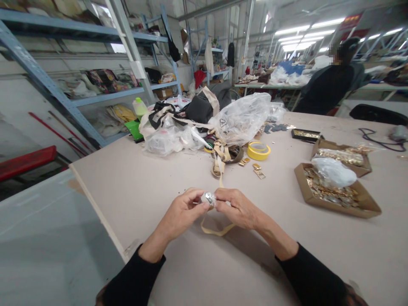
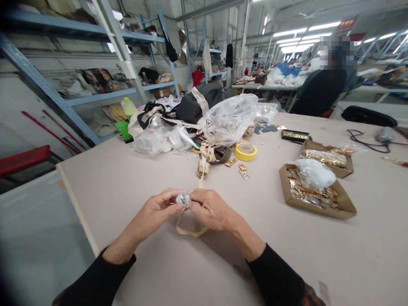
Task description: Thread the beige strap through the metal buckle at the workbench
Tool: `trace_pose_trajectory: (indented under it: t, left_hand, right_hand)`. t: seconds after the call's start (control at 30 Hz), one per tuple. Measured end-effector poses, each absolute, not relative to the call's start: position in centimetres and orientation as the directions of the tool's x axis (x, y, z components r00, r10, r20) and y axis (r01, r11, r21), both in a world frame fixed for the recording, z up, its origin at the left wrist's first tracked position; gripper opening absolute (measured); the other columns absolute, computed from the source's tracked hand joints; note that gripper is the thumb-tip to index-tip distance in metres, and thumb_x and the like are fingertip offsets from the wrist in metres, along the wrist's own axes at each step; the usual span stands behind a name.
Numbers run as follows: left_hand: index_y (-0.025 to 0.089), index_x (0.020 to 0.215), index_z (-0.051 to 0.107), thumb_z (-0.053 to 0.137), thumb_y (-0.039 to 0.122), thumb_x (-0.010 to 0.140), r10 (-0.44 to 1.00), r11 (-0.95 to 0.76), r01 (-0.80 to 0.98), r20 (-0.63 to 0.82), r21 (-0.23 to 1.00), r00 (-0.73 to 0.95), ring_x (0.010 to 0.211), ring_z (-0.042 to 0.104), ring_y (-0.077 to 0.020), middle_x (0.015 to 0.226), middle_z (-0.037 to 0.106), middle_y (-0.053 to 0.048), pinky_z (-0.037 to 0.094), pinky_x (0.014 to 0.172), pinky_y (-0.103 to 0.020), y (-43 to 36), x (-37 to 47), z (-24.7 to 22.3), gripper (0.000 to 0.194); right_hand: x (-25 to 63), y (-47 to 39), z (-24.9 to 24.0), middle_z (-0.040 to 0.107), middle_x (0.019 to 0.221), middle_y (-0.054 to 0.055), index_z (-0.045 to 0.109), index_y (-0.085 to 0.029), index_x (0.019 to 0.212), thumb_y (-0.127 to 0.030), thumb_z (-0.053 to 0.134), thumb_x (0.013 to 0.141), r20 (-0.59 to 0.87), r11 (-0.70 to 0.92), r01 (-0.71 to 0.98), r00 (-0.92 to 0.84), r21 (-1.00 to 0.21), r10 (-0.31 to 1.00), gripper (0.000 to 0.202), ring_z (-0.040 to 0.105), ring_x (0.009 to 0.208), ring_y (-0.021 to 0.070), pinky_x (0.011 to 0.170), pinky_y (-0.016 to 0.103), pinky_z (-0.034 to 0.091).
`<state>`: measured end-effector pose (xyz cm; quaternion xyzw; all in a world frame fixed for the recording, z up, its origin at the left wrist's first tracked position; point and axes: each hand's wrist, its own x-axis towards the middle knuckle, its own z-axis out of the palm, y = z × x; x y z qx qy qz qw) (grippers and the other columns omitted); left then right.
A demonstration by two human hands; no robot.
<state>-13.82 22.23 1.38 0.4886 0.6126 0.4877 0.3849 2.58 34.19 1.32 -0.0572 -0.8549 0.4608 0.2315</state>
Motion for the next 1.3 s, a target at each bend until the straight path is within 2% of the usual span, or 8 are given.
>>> trace_pose_trajectory:
  t: [0.2, 0.4, 0.7, 0.8, 0.9, 1.07, 1.17, 1.3]
  left_hand:
    - [0.021, 0.099, 0.065, 0.066, 0.028, 0.082, 0.977, 0.010, 0.307, 0.057, 0.952, -0.207, 0.083, 0.057, -0.0156, 0.092, 0.064, -0.001, 0.044, 0.077, -0.026, 21.9, -13.6, 1.1, 0.018]
    - [0.022, 0.097, 0.062, 0.059, 0.020, 0.086, 0.977, -0.123, 0.395, 0.180, 0.910, -0.110, 0.107, 0.054, -0.0168, 0.114, 0.059, -0.002, 0.039, 0.092, -0.027, 22.2, -13.5, 0.8, 0.011]
    - [0.025, 0.099, 0.058, 0.053, 0.013, 0.093, 0.882, -0.341, 0.644, 0.471, 0.685, -0.034, 0.107, 0.054, -0.0143, 0.102, 0.060, 0.000, 0.039, 0.097, -0.025, 21.0, -12.1, 1.2, 0.014]
    - [0.026, 0.099, 0.060, 0.061, 0.019, 0.090, 0.871, -0.303, 0.437, 0.432, 0.847, -0.233, 0.106, 0.058, -0.0145, 0.106, 0.062, 0.000, 0.044, 0.095, -0.024, 20.9, -11.0, 2.9, 0.011]
    - [0.027, 0.109, 0.059, 0.074, 0.021, 0.082, 0.854, -0.295, -0.069, 0.230, 0.953, -0.467, 0.088, 0.064, -0.0127, 0.096, 0.066, 0.000, 0.052, 0.079, -0.020, 22.1, -10.2, 4.1, 0.032]
    - [0.014, 0.095, 0.064, 0.071, 0.007, 0.075, 0.863, -0.224, -0.626, -0.147, 0.747, -0.484, 0.081, 0.065, -0.0138, 0.092, 0.066, -0.006, 0.056, 0.070, -0.020, 24.7, -10.2, 4.0, 0.021]
    - [0.011, 0.088, 0.064, 0.053, -0.002, 0.081, 0.790, -0.190, -0.707, -0.321, 0.681, -0.522, 0.083, 0.067, -0.0156, 0.091, 0.067, -0.007, 0.059, 0.071, -0.023, 24.8, -10.1, 4.4, 0.018]
    - [0.010, 0.081, 0.063, 0.039, -0.006, 0.081, 0.665, -0.191, -0.713, -0.445, 0.675, -0.599, 0.089, 0.069, -0.0180, 0.092, 0.069, -0.007, 0.063, 0.071, -0.028, 24.8, -11.0, 4.8, 0.029]
  right_hand:
    - [2.7, 34.4, 1.1, 0.056, 0.076, 0.003, 0.056, -0.016, 0.074, -0.021, 0.040, 0.095, 0.324, 0.630, -0.092, -0.909, -0.771, 0.263, 0.026, 0.049, 0.069, 0.0158, 0.067, 0.027, 0.036]
    - [2.4, 34.3, 0.1, 0.055, 0.072, 0.001, 0.055, -0.016, 0.074, -0.018, 0.039, 0.093, 0.324, 0.669, -0.037, -0.894, -0.743, 0.310, 0.025, 0.047, 0.065, 0.0145, 0.064, 0.026, 0.034]
    - [1.1, 34.5, -2.2, 0.055, 0.057, 0.000, 0.059, -0.015, 0.064, -0.011, 0.039, 0.085, 0.043, 0.201, 0.117, -0.760, -0.973, 0.649, 0.029, 0.054, 0.056, 0.0140, 0.056, 0.023, 0.040]
    - [1.1, 34.8, -2.7, 0.064, 0.078, 0.004, 0.067, -0.013, 0.095, -0.019, 0.041, 0.092, 0.034, 0.190, 0.124, -0.748, -0.974, 0.662, 0.027, 0.056, 0.058, 0.0136, 0.054, 0.023, 0.043]
    - [1.1, 34.1, -2.9, 0.058, 0.123, 0.008, 0.053, -0.020, 0.132, -0.015, 0.057, 0.085, 0.253, 0.401, -0.024, -0.809, -0.916, 0.530, 0.048, 0.062, 0.087, 0.0169, 0.072, 0.027, 0.050]
    - [1.2, 33.1, -3.4, 0.063, 0.115, 0.007, 0.069, -0.018, 0.091, 0.001, 0.051, 0.071, 0.531, 0.560, -0.215, -0.688, -0.800, 0.494, 0.033, 0.061, 0.100, 0.0188, 0.084, 0.028, 0.049]
    - [1.6, 33.0, -2.7, 0.069, 0.095, 0.005, 0.071, -0.016, 0.092, -0.001, 0.053, 0.078, 0.467, 0.557, -0.167, -0.758, -0.813, 0.455, 0.027, 0.064, 0.087, 0.0179, 0.082, 0.027, 0.049]
    - [1.7, 33.5, -1.9, 0.065, 0.122, 0.012, 0.058, -0.012, 0.129, -0.029, 0.063, 0.092, 0.204, 0.559, -0.027, -0.945, -0.829, 0.256, 0.041, 0.063, 0.104, 0.0222, 0.090, 0.027, 0.049]
